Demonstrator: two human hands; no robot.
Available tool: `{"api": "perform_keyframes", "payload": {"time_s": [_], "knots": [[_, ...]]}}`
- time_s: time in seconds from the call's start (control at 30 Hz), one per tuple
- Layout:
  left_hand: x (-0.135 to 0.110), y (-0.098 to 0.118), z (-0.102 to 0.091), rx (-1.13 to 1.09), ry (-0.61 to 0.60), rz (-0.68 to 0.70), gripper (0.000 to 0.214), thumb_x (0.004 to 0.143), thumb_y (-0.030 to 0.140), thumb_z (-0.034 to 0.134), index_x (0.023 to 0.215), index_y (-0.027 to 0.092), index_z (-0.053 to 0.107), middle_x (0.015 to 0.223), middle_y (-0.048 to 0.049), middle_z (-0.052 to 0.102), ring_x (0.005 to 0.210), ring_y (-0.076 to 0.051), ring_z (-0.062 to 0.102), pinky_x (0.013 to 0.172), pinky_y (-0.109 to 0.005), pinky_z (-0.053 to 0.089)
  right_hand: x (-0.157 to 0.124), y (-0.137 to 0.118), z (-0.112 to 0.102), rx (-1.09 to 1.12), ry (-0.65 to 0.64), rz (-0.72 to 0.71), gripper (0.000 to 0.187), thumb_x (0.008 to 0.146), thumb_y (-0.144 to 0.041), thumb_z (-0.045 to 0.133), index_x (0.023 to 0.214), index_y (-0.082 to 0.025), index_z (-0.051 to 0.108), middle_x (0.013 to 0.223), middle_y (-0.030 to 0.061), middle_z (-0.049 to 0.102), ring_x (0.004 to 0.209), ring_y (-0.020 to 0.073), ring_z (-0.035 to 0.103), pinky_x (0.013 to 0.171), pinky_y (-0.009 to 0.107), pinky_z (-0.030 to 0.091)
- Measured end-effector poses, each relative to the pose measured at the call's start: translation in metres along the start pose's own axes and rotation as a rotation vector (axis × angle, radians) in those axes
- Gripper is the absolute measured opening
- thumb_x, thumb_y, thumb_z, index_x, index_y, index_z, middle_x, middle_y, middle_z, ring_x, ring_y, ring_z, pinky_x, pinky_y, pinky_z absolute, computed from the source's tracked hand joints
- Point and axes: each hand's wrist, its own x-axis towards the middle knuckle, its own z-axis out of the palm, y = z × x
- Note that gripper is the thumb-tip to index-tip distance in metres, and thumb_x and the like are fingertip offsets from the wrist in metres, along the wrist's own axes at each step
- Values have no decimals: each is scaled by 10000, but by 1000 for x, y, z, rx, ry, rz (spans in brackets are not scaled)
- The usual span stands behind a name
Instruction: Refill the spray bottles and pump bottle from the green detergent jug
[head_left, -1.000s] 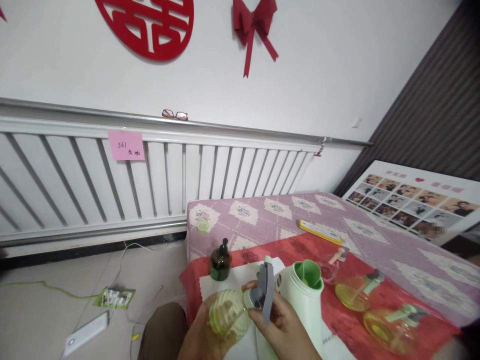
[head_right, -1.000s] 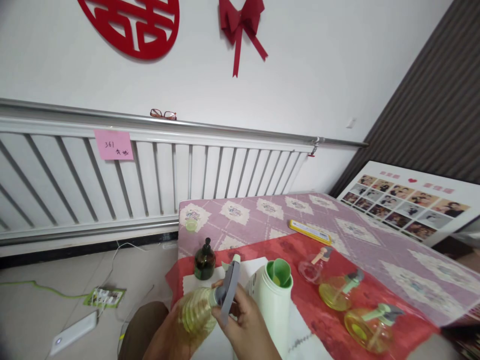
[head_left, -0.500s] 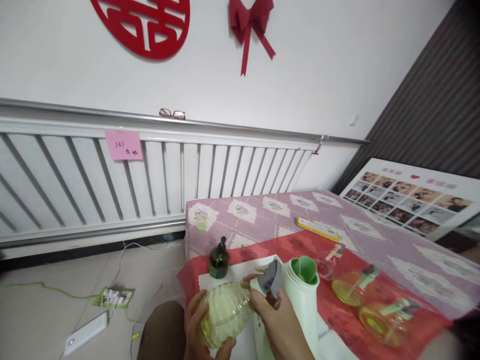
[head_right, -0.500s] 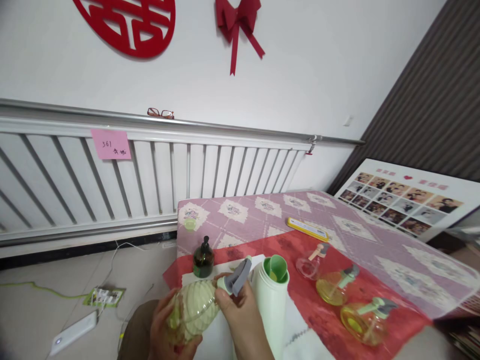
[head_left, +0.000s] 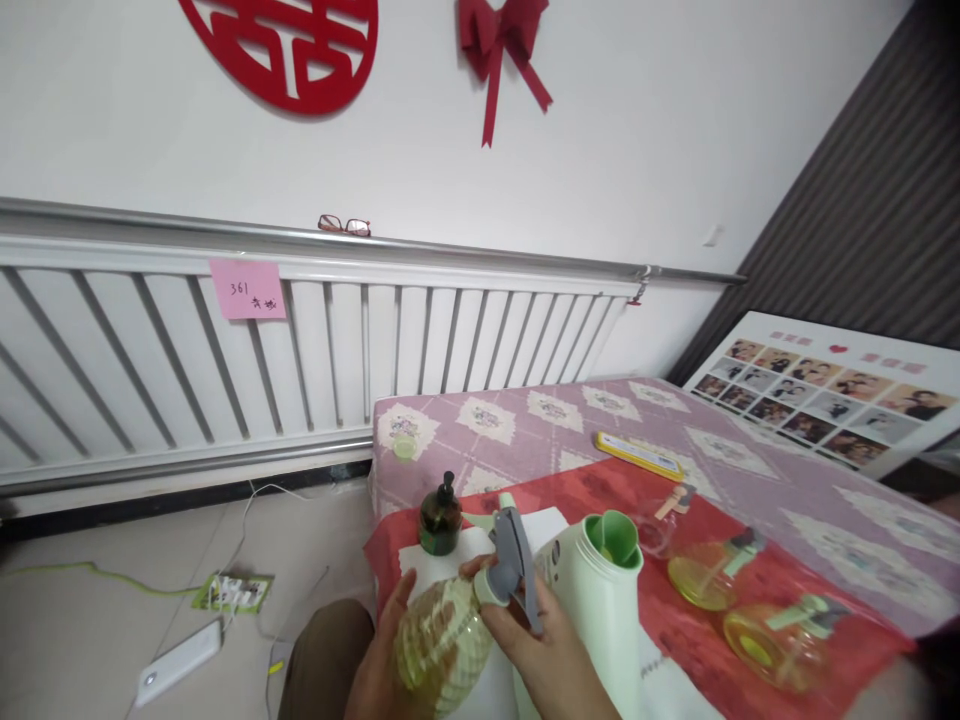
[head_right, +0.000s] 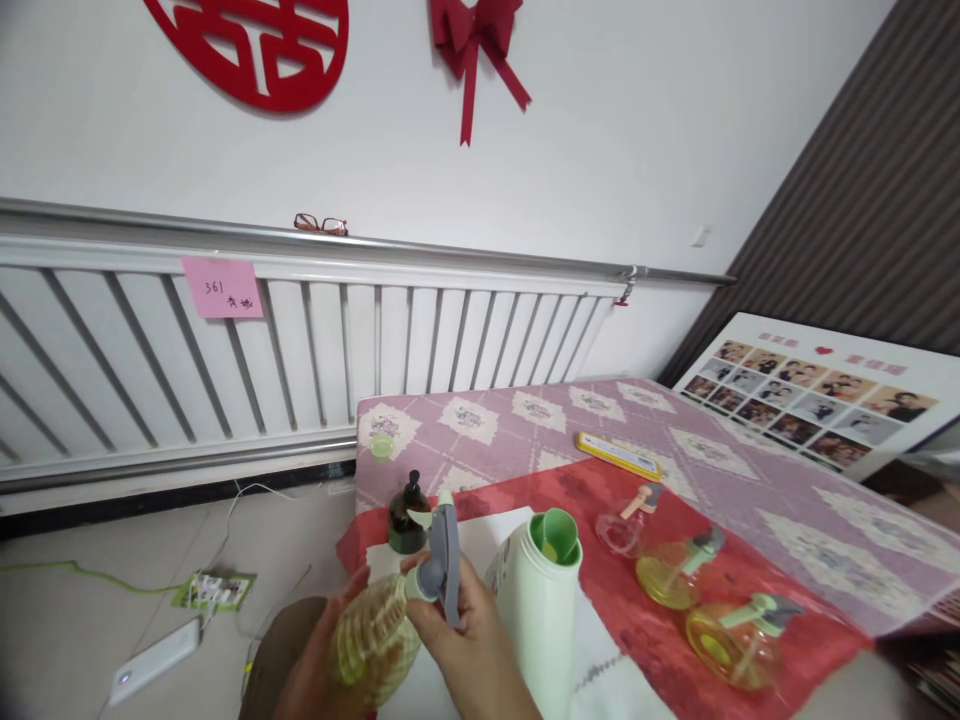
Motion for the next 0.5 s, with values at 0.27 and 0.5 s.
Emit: {"api": "perform_keyframes", "payload": {"time_s": [0.27, 0.5], "knots": [[-9, -9, 5, -109, -274, -227, 741, 580, 575, 796, 1201, 248, 561, 1019, -108, 689, 776, -253, 680, 720, -375, 531, 7, -5, -12, 68, -63, 82, 293, 751, -470, 705, 954, -263, 658, 864, 1, 659, 819, 189, 608, 763, 300, 487], [-8, -15, 7, 357, 291, 571, 681, 541, 219, 818, 1157, 296, 540, 1265, -86, 514, 1200, -356, 484, 1019, -489, 391, 0, 6, 5, 129, 197, 37, 341, 726, -500, 715, 938, -242, 648, 1000, 66, 707, 994, 260, 629, 860, 372, 496]]}}
